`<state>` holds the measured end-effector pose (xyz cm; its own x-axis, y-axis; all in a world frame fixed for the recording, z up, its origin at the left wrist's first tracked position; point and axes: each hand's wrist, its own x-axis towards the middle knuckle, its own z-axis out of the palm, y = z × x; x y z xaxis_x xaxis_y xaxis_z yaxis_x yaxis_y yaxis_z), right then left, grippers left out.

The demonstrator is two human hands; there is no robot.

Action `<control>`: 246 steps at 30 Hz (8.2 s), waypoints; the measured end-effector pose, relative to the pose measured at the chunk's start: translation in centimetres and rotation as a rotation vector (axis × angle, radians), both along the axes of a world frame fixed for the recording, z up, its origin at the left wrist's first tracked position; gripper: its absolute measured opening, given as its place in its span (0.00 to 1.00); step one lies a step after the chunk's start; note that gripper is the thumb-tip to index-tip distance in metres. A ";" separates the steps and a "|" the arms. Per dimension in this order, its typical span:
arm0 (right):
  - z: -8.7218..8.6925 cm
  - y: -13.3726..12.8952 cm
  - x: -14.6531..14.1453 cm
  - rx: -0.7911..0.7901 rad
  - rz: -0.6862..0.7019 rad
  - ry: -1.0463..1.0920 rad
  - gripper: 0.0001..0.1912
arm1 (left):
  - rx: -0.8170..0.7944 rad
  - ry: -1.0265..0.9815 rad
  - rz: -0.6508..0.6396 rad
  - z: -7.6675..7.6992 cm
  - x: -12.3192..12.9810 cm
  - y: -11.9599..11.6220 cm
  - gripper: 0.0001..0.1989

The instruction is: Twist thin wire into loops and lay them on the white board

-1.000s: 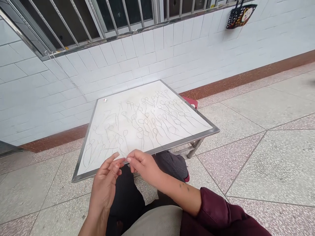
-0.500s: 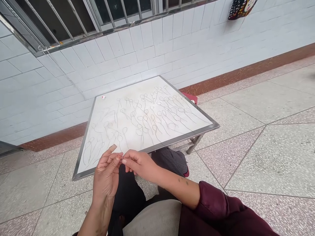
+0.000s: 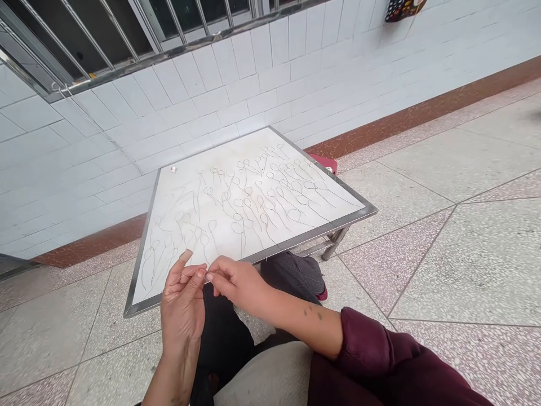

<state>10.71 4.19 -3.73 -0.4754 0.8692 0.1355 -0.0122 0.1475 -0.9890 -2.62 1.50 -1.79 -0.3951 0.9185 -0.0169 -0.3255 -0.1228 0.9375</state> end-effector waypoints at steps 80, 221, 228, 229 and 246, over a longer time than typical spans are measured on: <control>-0.2 -0.2 -0.8 -0.488 0.144 0.387 0.18 | -0.064 -0.190 -0.113 -0.3 -0.1 -1.0 0.25; -2.3 -1.4 0.9 -0.385 0.162 0.254 0.09 | -0.098 0.158 -0.025 -0.7 -0.9 -3.2 0.10; -2.4 -1.2 0.9 -0.430 0.148 0.220 0.06 | -0.081 0.197 -0.011 -1.0 -0.8 -3.3 0.11; -2.3 -1.2 0.9 -0.437 0.150 0.221 0.05 | -0.084 0.196 -0.009 -1.0 -0.8 -3.4 0.11; -2.0 -1.0 0.9 -0.467 0.154 0.258 0.07 | -0.119 0.178 0.019 -1.0 -0.6 -3.1 0.11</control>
